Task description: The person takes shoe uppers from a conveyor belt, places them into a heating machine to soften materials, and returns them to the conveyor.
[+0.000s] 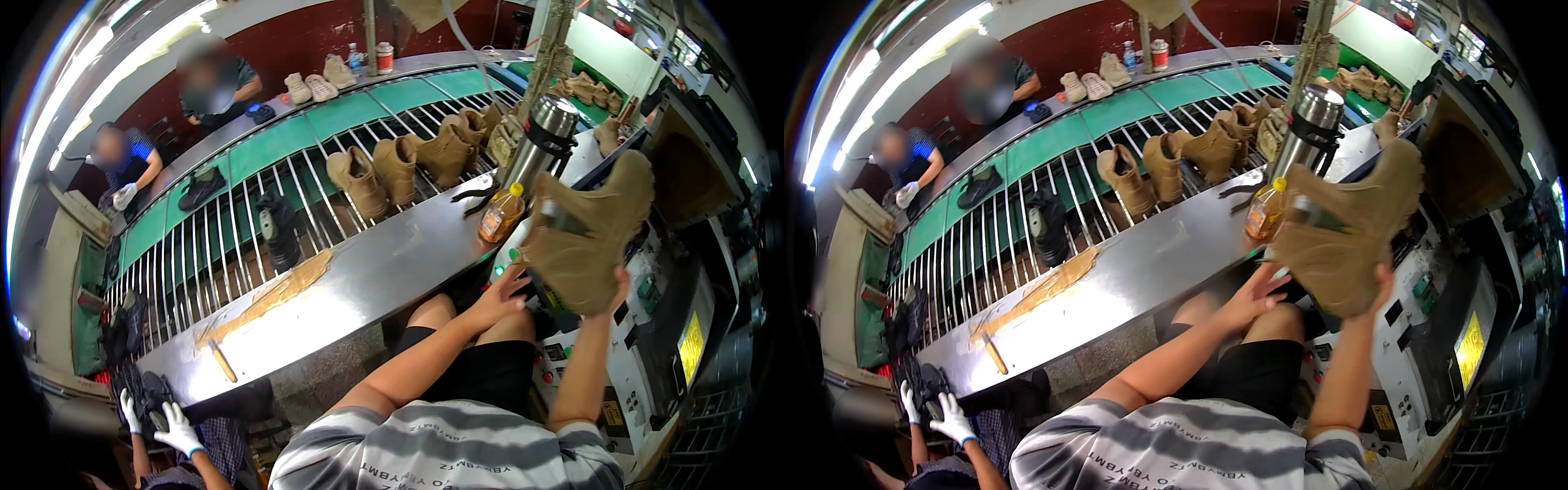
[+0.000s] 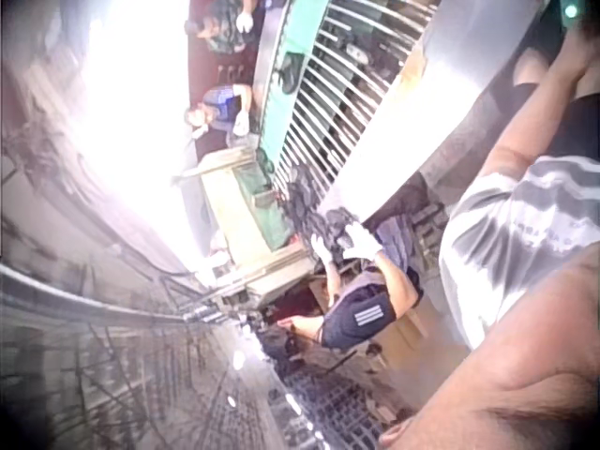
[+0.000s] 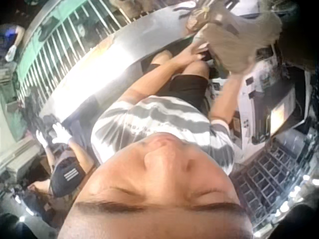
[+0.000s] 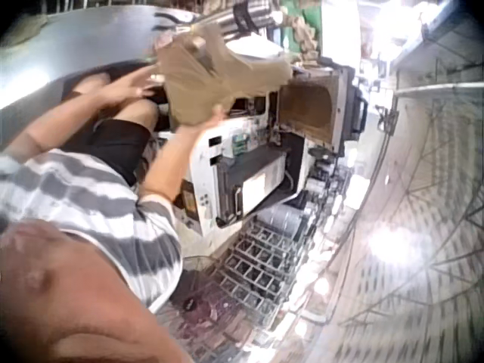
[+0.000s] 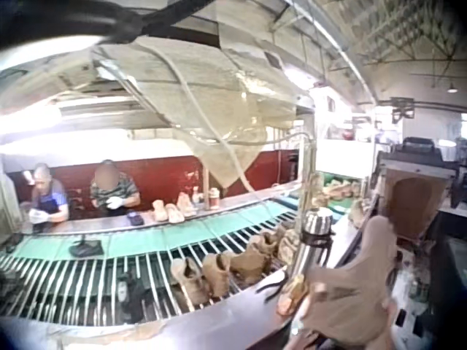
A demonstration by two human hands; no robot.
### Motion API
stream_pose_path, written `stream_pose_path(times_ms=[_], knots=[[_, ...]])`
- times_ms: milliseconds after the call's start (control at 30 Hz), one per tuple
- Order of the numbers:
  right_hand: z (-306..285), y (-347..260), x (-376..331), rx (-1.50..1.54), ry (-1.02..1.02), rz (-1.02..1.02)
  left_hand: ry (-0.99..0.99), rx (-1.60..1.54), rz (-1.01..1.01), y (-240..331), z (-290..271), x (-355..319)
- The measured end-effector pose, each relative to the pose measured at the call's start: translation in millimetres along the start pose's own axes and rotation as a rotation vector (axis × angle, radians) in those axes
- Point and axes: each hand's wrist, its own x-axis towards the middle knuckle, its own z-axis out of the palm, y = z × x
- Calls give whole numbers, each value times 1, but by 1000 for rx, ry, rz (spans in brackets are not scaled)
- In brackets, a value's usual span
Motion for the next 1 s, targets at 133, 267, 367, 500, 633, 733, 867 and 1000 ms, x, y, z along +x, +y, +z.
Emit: stream_pose_path(times_ms=[133,267,367,500,633,733,867,1000], knots=[[91,77,-43,-440,-93,-21,46,-427,82,65,-10,-17],[122,116,-42,-548,-487,366,388,-366,284,127,-49,-85],[106,137,-58,-679,-566,338,658,-216,464,157,-99,-120],[19,163,-94,-926,-305,260,911,46,416,216,-199,-133],[-87,146,-146,-1447,-118,39,1053,272,468,261,-276,-91],[-170,137,-200,-1532,136,58,1193,629,418,253,-329,-73],[-291,124,-300,-1330,401,491,1219,1218,296,205,-343,-43],[-311,123,-369,-1484,279,886,1299,1239,229,195,-356,-22]])
